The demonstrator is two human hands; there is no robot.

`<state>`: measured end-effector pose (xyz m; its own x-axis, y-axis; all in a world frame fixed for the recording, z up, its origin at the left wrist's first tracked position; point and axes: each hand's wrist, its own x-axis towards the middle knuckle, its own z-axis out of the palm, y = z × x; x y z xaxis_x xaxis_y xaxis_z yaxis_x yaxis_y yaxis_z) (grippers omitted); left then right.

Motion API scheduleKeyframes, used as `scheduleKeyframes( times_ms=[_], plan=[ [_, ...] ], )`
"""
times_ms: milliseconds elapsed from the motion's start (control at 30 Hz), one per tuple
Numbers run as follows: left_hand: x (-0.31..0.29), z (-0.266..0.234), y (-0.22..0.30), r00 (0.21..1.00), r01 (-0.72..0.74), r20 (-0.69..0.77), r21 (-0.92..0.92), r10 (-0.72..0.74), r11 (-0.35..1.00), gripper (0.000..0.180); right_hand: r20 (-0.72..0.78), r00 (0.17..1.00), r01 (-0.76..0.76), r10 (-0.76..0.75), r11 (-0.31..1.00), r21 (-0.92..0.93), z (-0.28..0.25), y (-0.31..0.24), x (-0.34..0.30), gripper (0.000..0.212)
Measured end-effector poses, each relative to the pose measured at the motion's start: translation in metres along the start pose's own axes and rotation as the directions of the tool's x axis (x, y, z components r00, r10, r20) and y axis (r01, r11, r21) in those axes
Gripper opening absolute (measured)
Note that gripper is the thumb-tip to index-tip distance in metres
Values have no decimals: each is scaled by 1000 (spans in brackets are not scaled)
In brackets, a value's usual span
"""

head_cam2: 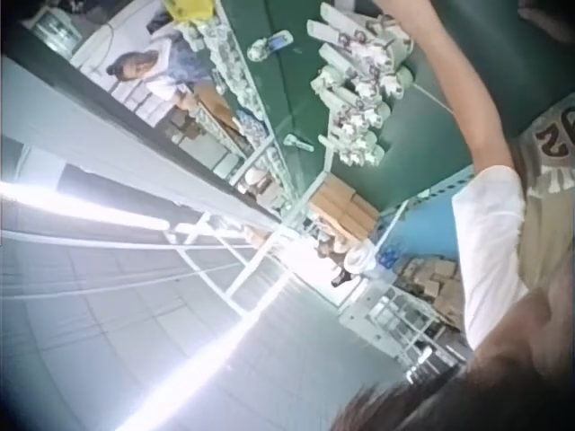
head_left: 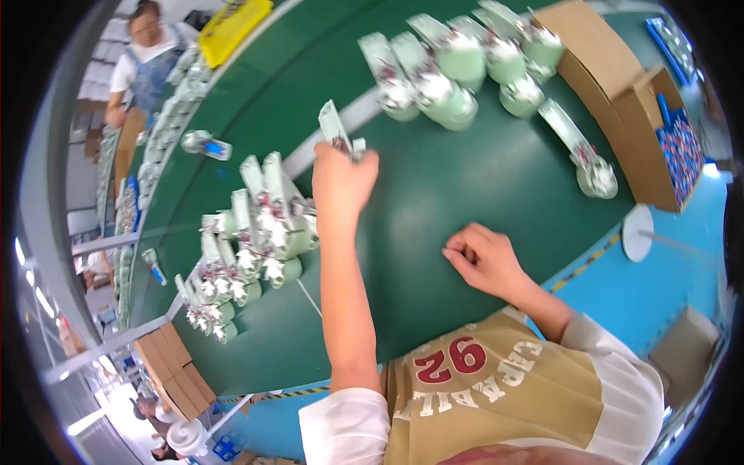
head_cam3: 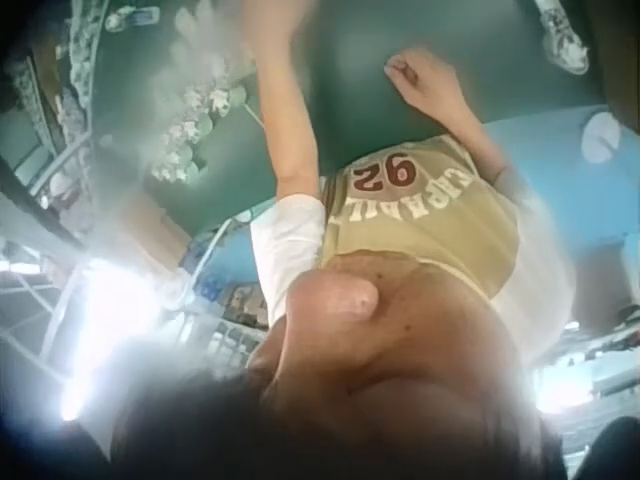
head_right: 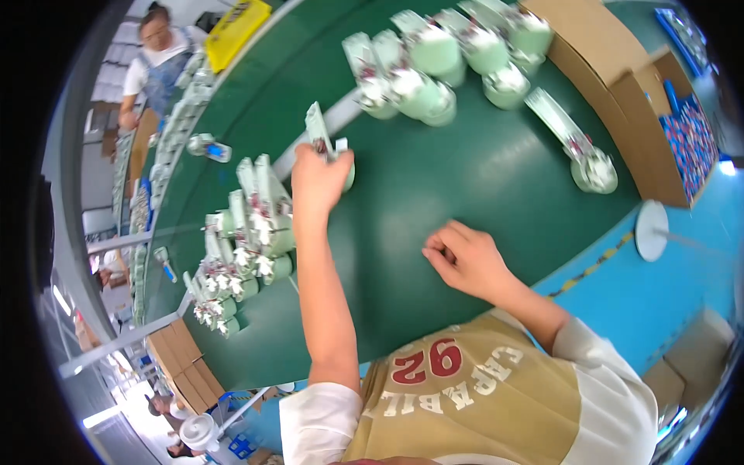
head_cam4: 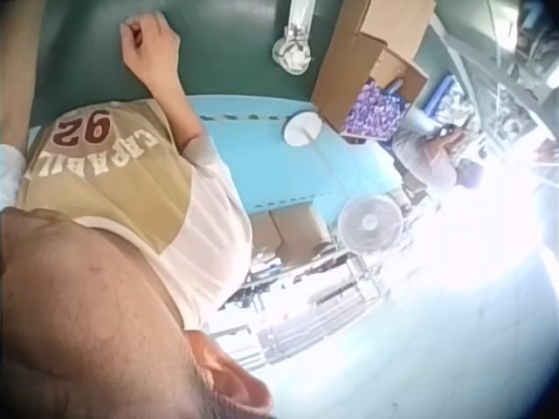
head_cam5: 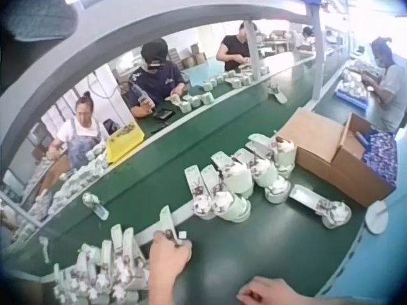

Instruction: The person assembles portable electric fans by connecting battery wires to circuit boards, inserting batteries into the fan handles, and placing the assembled fan units onto the assembly table.

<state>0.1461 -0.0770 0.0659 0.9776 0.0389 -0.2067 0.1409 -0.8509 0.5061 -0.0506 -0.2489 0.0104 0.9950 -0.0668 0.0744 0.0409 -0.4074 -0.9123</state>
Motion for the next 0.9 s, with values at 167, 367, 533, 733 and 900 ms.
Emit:
scheduleKeyframes(
  times_ms=[167, 367, 533, 733, 900],
  plan=[
    [-136, 13, -21, 986, -158, 55, 37, 156, 987, 70, 60, 994, 91, -97, 992, 88, -18, -6, -8, 14],
    [-165, -12, -54, 768, -615, 298, 94, 567, 783, 73, -44, 889, 433, -455, 869, -239, -56, -44, 7, 21],
    [-150, -11, -61, 743, -660, 245, 114, 623, 743, 68, 82, 917, 397, -389, 882, -252, -44, -45, 15, 20],
    [-158, -5, -92, 722, -669, -159, 85, 673, 738, 64, 230, 924, 361, -306, 898, -251, -50, -51, 11, 21],
    [-215, -42, -56, 660, -708, -583, -693, 474, 134, 6, -469, 833, 31, -293, 872, -489, -173, -52, 39, 23]
  ],
)
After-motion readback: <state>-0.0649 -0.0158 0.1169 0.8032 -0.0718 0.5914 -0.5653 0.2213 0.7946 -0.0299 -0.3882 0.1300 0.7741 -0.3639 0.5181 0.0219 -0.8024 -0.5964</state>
